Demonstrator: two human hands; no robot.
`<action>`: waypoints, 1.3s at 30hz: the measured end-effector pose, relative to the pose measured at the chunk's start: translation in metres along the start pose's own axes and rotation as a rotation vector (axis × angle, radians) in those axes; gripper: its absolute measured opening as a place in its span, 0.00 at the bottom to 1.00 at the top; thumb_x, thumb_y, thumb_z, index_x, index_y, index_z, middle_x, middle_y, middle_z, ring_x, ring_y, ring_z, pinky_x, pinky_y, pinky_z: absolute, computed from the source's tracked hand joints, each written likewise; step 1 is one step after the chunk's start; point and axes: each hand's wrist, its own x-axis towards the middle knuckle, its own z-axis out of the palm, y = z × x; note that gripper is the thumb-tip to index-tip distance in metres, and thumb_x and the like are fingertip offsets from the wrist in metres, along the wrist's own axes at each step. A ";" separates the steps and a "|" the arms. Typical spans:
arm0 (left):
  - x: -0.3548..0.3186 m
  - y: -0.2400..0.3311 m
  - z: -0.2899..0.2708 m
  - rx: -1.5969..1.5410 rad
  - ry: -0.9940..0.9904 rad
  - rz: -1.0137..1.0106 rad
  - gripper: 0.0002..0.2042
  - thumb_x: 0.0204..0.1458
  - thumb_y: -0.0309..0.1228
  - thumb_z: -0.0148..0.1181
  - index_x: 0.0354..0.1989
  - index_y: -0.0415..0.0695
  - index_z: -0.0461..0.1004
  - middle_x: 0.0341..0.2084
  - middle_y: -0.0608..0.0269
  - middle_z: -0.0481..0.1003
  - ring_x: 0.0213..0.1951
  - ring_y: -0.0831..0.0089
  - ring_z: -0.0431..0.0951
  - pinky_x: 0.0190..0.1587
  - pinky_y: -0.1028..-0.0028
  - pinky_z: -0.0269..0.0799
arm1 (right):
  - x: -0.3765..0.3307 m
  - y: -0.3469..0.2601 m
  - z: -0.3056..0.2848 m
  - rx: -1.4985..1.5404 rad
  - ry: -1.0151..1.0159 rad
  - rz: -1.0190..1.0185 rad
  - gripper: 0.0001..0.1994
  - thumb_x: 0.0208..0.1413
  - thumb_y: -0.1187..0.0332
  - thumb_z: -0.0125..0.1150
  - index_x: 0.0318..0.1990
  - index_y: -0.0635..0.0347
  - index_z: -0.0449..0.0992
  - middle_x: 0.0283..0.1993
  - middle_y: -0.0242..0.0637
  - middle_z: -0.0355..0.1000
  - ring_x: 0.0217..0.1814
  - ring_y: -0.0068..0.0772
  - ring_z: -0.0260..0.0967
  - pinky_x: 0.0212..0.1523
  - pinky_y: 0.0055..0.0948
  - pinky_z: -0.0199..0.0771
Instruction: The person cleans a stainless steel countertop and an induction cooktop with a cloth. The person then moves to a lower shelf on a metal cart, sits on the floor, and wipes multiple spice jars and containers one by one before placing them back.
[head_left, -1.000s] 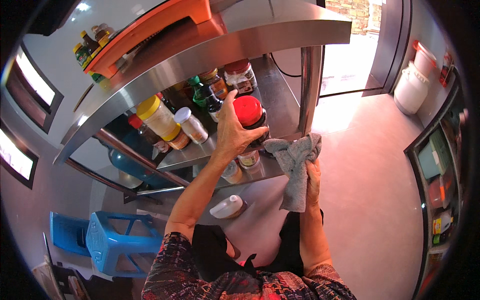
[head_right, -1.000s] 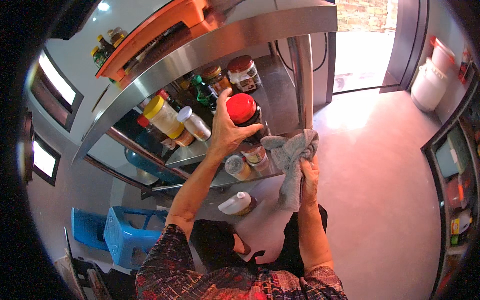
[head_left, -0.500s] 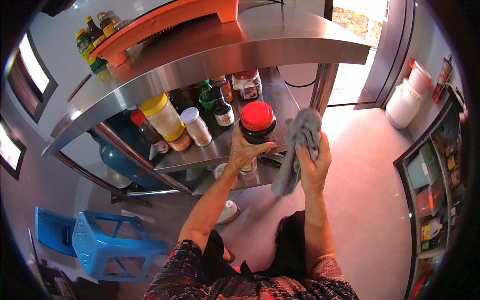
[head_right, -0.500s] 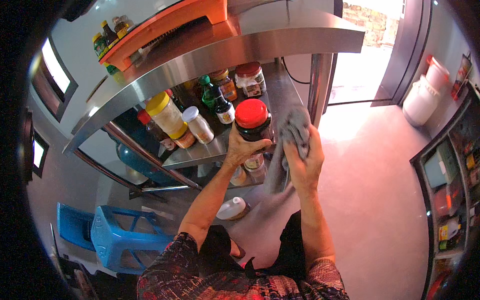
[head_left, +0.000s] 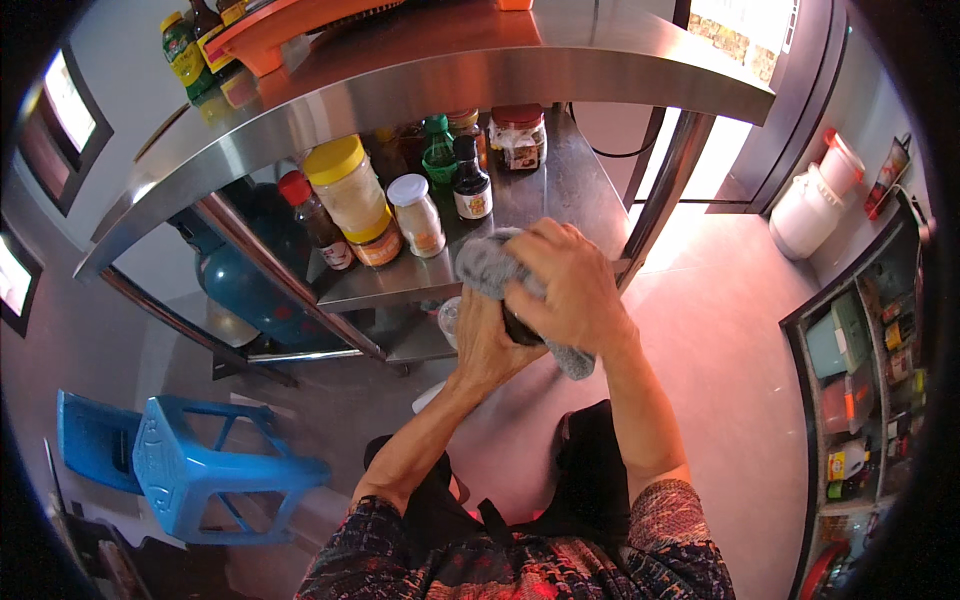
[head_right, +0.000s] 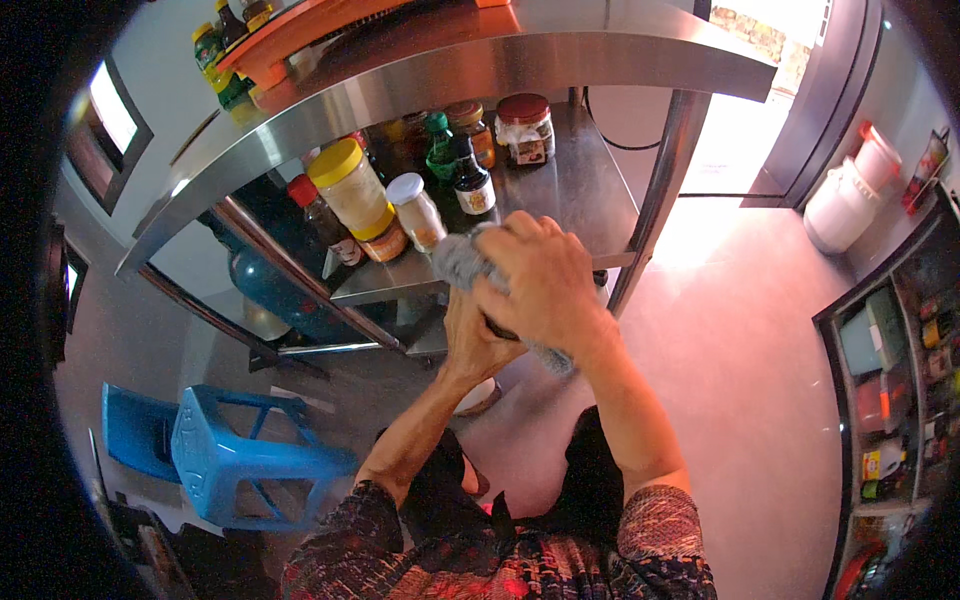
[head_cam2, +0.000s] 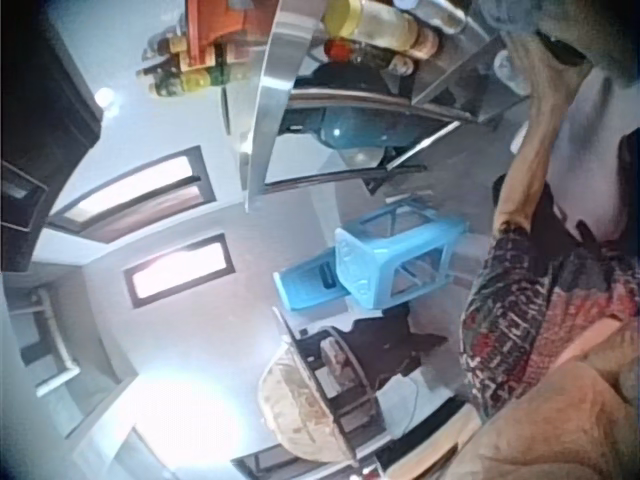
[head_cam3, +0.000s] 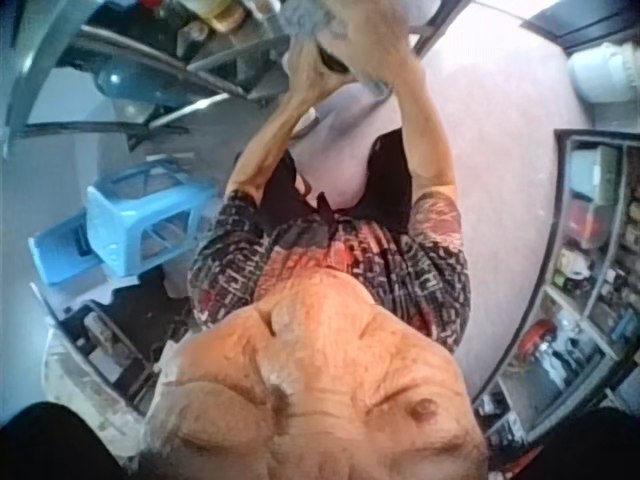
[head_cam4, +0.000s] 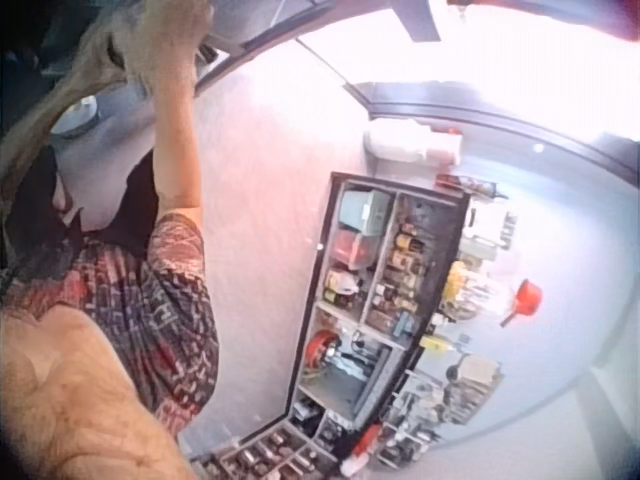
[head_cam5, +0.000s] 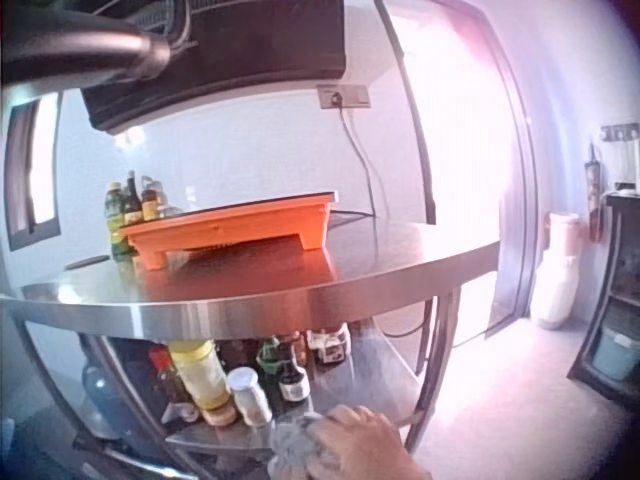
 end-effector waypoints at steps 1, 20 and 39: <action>-0.005 0.005 -0.007 0.034 0.031 -0.013 0.39 0.28 0.35 0.72 0.53 0.40 0.62 0.46 0.48 0.67 0.49 0.49 0.66 0.47 0.58 0.63 | 0.006 0.011 0.003 0.149 0.004 0.053 0.13 0.41 0.67 0.58 0.36 0.63 0.72 0.31 0.46 0.65 0.36 0.47 0.67 0.38 0.38 0.66; -0.062 -0.035 -0.030 0.282 -0.039 -0.131 0.33 0.35 0.41 0.69 0.50 0.41 0.63 0.43 0.51 0.69 0.45 0.49 0.68 0.42 0.58 0.67 | -0.023 -0.030 0.071 -0.107 -0.015 -0.009 0.14 0.41 0.61 0.62 0.33 0.56 0.70 0.38 0.37 0.65 0.43 0.46 0.63 0.42 0.43 0.62; -0.052 -0.041 -0.029 -0.767 0.063 -0.434 0.41 0.35 0.29 0.74 0.58 0.41 0.53 0.50 0.56 0.67 0.51 0.69 0.68 0.55 0.69 0.64 | -0.067 -0.010 0.086 0.233 0.396 -0.111 0.24 0.40 0.73 0.65 0.47 0.72 0.66 0.53 0.58 0.59 0.52 0.59 0.61 0.55 0.41 0.63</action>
